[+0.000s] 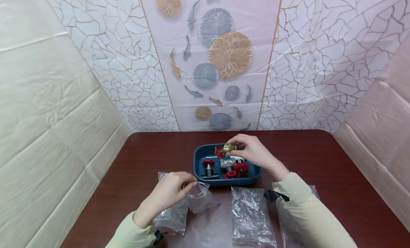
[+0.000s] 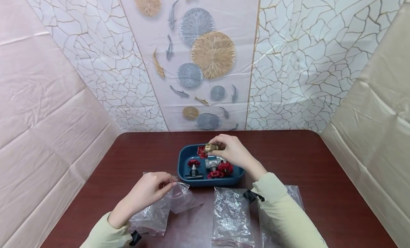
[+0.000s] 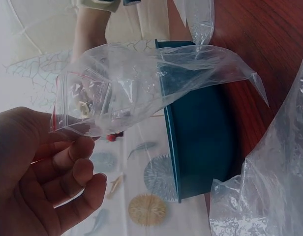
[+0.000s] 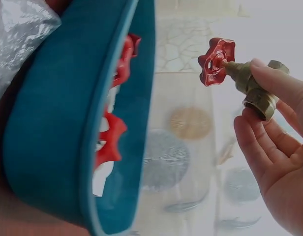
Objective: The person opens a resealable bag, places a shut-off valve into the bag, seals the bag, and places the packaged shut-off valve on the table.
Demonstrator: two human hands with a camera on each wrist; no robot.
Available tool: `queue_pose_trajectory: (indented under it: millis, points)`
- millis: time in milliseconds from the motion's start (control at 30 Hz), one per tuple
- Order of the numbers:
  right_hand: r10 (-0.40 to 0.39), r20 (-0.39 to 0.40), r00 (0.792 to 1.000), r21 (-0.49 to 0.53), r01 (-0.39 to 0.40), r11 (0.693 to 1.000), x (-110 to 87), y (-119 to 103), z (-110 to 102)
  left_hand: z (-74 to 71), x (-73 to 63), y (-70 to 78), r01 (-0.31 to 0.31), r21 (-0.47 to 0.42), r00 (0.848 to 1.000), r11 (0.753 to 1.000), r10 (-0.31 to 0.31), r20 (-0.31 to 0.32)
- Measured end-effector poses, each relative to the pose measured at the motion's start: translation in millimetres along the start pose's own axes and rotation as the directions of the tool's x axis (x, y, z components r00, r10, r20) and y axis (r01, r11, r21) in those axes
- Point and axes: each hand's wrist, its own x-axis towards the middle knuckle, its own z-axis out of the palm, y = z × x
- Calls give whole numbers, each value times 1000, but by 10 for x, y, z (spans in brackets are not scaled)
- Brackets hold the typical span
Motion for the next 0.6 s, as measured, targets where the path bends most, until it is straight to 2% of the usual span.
queue_pose_trajectory:
  millis: [267, 467, 600]
  points:
    - [-114, -7, 994, 1, 114, 994, -207, -253, -97, 60, 140, 34, 0, -16, 1000, 1000, 0, 20]
    - [-199, 1, 980, 27, 199, 980, -392, -468, -127, 96, 303, 86, -30, -45, 1000, 999, 31, 4]
    - [-258, 5, 966, 37, 257, 966, -521, -560, -111, 136, 396, 99, -36, -66, 999, 997, 37, 14]
